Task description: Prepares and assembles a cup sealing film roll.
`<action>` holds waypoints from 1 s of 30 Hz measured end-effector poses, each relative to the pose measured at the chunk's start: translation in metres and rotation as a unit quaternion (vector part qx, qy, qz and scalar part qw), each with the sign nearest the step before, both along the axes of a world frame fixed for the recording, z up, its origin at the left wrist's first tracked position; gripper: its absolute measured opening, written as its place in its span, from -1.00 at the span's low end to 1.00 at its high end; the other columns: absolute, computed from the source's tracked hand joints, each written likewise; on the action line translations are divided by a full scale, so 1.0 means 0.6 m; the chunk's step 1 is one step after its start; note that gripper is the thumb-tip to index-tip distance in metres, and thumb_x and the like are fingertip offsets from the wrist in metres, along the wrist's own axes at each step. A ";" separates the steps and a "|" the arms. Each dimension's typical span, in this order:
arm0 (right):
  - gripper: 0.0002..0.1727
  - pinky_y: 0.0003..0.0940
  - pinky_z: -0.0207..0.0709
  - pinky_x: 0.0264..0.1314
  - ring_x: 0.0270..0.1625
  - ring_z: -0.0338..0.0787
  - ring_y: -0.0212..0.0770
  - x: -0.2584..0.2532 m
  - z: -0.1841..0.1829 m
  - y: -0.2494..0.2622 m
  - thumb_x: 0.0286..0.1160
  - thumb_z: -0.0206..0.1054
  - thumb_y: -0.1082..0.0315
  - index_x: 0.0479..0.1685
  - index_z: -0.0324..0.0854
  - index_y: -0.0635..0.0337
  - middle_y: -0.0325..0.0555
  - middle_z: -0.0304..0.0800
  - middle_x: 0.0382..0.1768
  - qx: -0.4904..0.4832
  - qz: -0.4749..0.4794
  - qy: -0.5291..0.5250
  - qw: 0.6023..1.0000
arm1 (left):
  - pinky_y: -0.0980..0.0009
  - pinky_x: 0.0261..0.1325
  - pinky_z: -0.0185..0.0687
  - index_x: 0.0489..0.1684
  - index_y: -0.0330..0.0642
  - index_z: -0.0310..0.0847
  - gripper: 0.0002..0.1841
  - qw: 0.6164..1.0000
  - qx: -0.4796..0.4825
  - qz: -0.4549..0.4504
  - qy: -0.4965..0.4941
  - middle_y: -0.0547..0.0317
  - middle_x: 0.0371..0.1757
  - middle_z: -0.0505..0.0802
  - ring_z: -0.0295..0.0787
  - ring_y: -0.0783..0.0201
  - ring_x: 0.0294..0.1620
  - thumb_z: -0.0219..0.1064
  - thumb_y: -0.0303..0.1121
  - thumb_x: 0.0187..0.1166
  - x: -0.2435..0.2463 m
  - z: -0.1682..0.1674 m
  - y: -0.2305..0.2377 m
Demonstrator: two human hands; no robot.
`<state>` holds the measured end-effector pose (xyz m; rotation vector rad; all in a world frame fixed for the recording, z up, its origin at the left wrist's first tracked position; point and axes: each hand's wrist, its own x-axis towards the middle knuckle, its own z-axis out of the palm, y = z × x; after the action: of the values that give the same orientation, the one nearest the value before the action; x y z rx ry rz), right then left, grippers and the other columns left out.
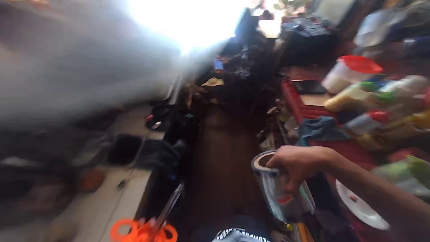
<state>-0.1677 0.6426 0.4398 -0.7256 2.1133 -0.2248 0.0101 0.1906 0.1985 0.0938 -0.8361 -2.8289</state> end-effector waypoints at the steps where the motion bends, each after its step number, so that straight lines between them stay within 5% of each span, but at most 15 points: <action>1: -0.54 0.14 0.57 -0.12 -0.23 0.78 0.01 -0.006 -0.011 -0.068 0.17 0.69 0.03 -0.12 0.75 0.18 -0.01 0.78 -0.37 -0.003 0.073 -0.007 0.997 | -0.03 0.25 0.72 0.22 -0.08 0.70 -0.54 1.000 0.002 0.023 0.001 0.01 0.10 0.87 0.83 0.01 0.16 0.31 0.06 0.59 0.003 0.025 -0.013; 3: -0.48 0.25 0.54 -0.10 -0.21 0.78 0.13 -0.009 -0.033 -0.205 0.19 0.67 -0.06 -0.11 0.73 0.18 0.05 0.77 -0.37 0.002 0.206 0.003 0.979 | -0.04 0.37 0.66 0.37 -0.22 0.64 -0.53 0.994 0.052 0.031 0.094 -0.09 0.23 0.83 0.78 -0.04 0.28 0.32 -0.15 0.55 0.029 0.036 -0.048; 6: -0.51 0.31 0.54 0.00 -0.24 0.79 0.20 0.015 -0.067 -0.397 0.19 0.65 -0.05 -0.20 0.75 0.22 0.08 0.77 -0.43 0.015 0.374 0.080 0.924 | 0.12 0.48 0.59 0.40 -0.19 0.66 -0.53 0.986 0.044 0.071 0.141 -0.03 0.28 0.83 0.76 0.06 0.35 0.26 -0.13 0.61 0.085 0.066 -0.103; 12: -0.94 0.25 0.57 0.17 -0.15 0.81 0.26 0.058 -0.119 -0.663 0.40 0.36 0.58 -0.30 0.74 0.42 0.21 0.81 -0.34 -0.015 0.555 0.183 0.811 | 0.35 0.08 0.80 0.24 0.08 0.76 -0.62 0.943 -0.173 0.282 -0.044 0.15 0.03 0.91 0.88 0.25 0.03 0.32 -0.05 0.52 0.217 0.071 -0.193; 15: -0.84 0.26 0.51 0.27 0.06 0.78 0.30 0.088 -0.119 -0.768 0.53 0.24 0.59 -0.13 0.73 0.48 0.29 0.81 -0.11 0.059 0.608 0.161 0.775 | 0.36 0.10 0.79 0.23 0.09 0.76 -0.63 0.920 -0.174 0.342 -0.082 0.17 0.03 0.91 0.88 0.27 0.04 0.28 -0.05 0.55 0.264 0.067 -0.198; 17: -0.74 0.34 0.48 0.32 0.24 0.70 0.40 0.109 -0.130 -0.829 0.63 0.21 0.48 0.03 0.68 0.56 0.42 0.74 0.10 0.115 0.576 0.127 0.800 | 0.38 0.09 0.80 0.17 0.13 0.80 -0.67 0.911 -0.128 0.378 -0.100 0.20 0.02 0.93 0.89 0.31 0.03 0.20 -0.10 0.59 0.277 0.069 -0.193; 19: -0.65 0.41 0.47 0.29 0.27 0.67 0.43 0.119 -0.157 -0.877 0.59 0.30 0.34 0.09 0.66 0.52 0.45 0.69 0.15 0.139 0.570 0.113 0.802 | 0.43 0.04 0.81 0.13 0.18 0.82 -0.65 0.897 -0.116 0.410 -0.122 0.25 0.00 0.94 0.90 0.36 0.00 0.10 -0.15 0.62 0.284 0.055 -0.186; 22: -0.72 0.38 0.48 0.14 0.08 0.73 0.32 0.121 -0.187 -0.927 0.48 0.44 0.30 -0.08 0.76 0.39 0.31 0.77 -0.05 0.124 0.687 0.148 0.700 | 0.43 -0.01 0.83 0.09 0.14 0.79 -0.59 0.874 -0.090 0.454 -0.149 0.25 -0.01 0.94 0.91 0.35 -0.02 -0.04 -0.27 0.61 0.277 0.033 -0.181; 26: -0.77 0.32 0.45 0.18 0.03 0.73 0.26 0.124 -0.195 -0.947 0.45 0.46 0.31 -0.15 0.78 0.36 0.25 0.78 -0.11 0.119 0.740 0.153 0.644 | 0.42 -0.05 0.84 0.04 0.09 0.77 -0.48 0.848 -0.027 0.500 -0.175 0.26 -0.04 0.95 0.92 0.34 -0.05 -0.26 -0.37 0.62 0.269 0.042 -0.160; 28: -0.80 0.27 0.33 0.43 0.11 0.73 0.20 0.106 -0.208 -0.945 0.37 0.52 0.36 -0.15 0.82 0.31 0.16 0.82 -0.09 0.042 0.779 0.153 0.607 | 0.46 -0.11 0.85 -0.13 0.05 0.76 -0.44 0.827 0.013 0.531 -0.181 0.27 -0.15 0.97 0.93 0.38 -0.13 -0.36 -0.42 0.65 0.258 0.059 -0.152; 30: -0.65 0.37 0.00 0.70 0.43 0.58 0.26 0.082 -0.227 -0.947 0.15 0.66 0.35 -0.05 0.84 0.28 0.13 0.81 0.12 -0.038 0.804 0.126 0.580 | 0.44 -0.07 0.86 -0.18 0.05 0.77 -0.40 0.823 0.036 0.540 -0.171 0.27 -0.15 0.97 0.93 0.37 -0.10 -0.40 -0.41 0.66 0.250 0.057 -0.152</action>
<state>-0.1187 0.0744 0.3037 -2.4496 0.8608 0.8374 0.1599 0.0995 0.2325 0.8178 -0.4676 -1.7537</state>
